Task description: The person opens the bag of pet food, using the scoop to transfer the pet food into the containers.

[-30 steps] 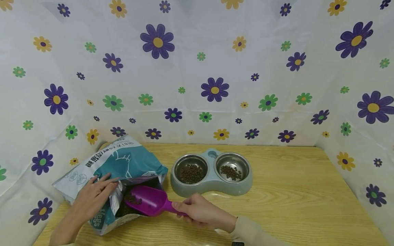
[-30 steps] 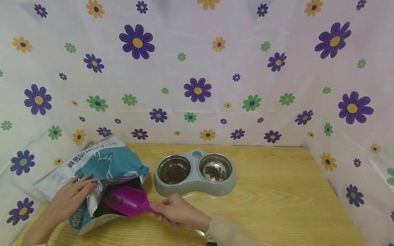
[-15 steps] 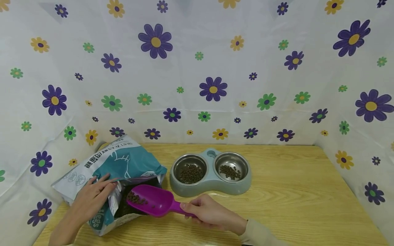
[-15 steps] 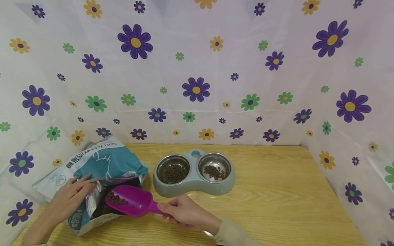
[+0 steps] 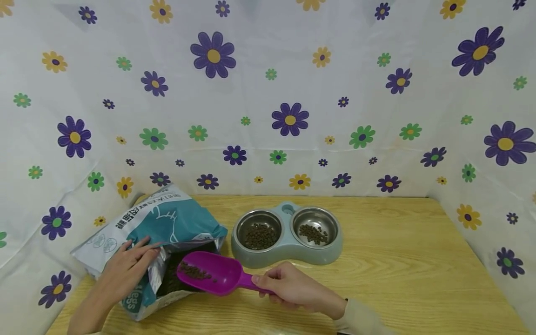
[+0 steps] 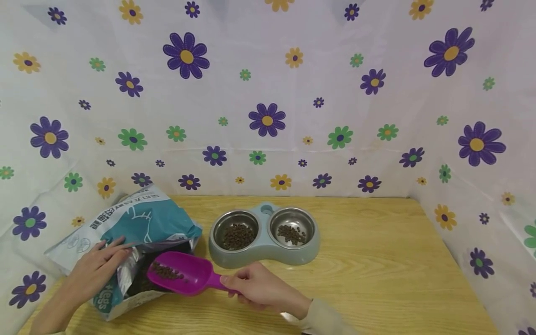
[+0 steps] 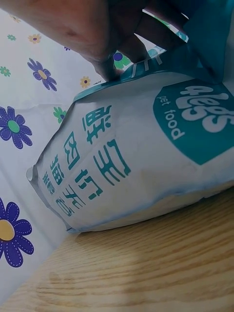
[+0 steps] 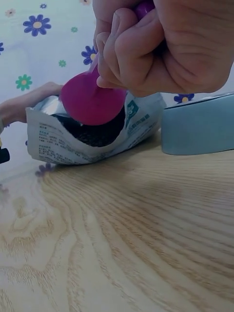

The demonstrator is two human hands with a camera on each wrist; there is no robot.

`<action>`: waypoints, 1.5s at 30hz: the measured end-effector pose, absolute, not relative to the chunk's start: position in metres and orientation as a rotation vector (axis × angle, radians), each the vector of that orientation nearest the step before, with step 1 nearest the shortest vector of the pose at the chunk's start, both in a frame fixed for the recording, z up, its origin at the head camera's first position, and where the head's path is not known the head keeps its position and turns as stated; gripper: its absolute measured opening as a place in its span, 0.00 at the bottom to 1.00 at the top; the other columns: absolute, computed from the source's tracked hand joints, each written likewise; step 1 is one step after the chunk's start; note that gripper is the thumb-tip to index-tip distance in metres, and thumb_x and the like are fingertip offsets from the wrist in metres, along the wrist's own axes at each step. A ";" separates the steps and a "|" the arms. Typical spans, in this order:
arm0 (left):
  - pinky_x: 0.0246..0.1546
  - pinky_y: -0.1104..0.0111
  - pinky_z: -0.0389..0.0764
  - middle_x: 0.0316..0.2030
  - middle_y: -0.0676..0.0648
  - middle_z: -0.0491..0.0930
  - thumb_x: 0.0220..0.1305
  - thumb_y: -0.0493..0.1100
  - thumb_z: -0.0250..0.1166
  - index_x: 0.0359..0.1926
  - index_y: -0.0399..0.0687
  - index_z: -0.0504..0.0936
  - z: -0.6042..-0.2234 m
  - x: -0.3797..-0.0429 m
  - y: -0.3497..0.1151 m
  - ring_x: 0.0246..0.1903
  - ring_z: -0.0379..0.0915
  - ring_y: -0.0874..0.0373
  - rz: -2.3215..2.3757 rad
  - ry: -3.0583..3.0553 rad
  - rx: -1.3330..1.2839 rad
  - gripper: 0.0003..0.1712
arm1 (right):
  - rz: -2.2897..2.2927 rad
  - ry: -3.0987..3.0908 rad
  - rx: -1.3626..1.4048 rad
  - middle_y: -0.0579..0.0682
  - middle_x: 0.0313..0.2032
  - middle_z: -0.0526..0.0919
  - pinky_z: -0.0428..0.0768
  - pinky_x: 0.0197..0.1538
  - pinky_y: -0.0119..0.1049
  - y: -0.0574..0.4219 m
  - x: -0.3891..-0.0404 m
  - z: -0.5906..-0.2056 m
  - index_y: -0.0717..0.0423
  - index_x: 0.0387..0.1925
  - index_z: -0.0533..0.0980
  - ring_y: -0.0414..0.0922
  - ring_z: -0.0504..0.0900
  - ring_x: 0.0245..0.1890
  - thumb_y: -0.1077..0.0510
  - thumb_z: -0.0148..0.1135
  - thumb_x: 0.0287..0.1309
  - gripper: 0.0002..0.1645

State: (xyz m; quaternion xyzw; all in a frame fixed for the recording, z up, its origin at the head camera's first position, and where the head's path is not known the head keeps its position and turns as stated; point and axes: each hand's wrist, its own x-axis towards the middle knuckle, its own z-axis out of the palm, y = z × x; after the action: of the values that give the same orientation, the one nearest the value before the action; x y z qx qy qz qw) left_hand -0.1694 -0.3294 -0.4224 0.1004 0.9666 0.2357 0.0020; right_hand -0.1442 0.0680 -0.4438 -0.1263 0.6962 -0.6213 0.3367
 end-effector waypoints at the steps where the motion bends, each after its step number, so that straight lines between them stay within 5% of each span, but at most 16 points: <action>1: 0.70 0.34 0.51 0.62 0.32 0.79 0.84 0.53 0.41 0.64 0.39 0.81 -0.423 -0.170 -0.330 0.71 0.60 0.26 0.739 3.032 0.317 0.30 | -1.625 1.810 -0.327 0.43 0.13 0.68 0.54 0.14 0.27 0.071 -0.144 -0.443 0.74 0.36 0.80 0.36 0.54 0.11 0.41 0.61 0.70 0.34; 20: 0.70 0.33 0.52 0.61 0.32 0.80 0.84 0.53 0.40 0.64 0.37 0.80 -0.422 -0.169 -0.329 0.70 0.60 0.26 0.742 3.011 0.324 0.31 | -1.637 1.855 -0.189 0.42 0.16 0.66 0.54 0.15 0.27 0.162 -0.139 -0.427 0.60 0.34 0.78 0.35 0.53 0.12 0.40 0.57 0.73 0.26; 45: 0.70 0.34 0.51 0.61 0.32 0.79 0.84 0.53 0.40 0.64 0.37 0.80 -0.423 -0.171 -0.329 0.71 0.59 0.26 0.747 3.012 0.323 0.31 | -1.505 2.174 -0.015 0.42 0.17 0.64 0.56 0.16 0.27 0.257 -0.142 -0.409 0.63 0.37 0.79 0.36 0.52 0.13 0.39 0.55 0.74 0.29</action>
State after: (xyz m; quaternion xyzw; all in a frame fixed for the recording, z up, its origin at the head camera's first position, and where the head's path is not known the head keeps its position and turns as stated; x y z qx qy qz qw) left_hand -0.1705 -0.3290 -0.4228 0.1036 0.9653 0.2393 0.0106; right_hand -0.1424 0.2574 -0.4094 -0.0056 0.7969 -0.5516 0.2462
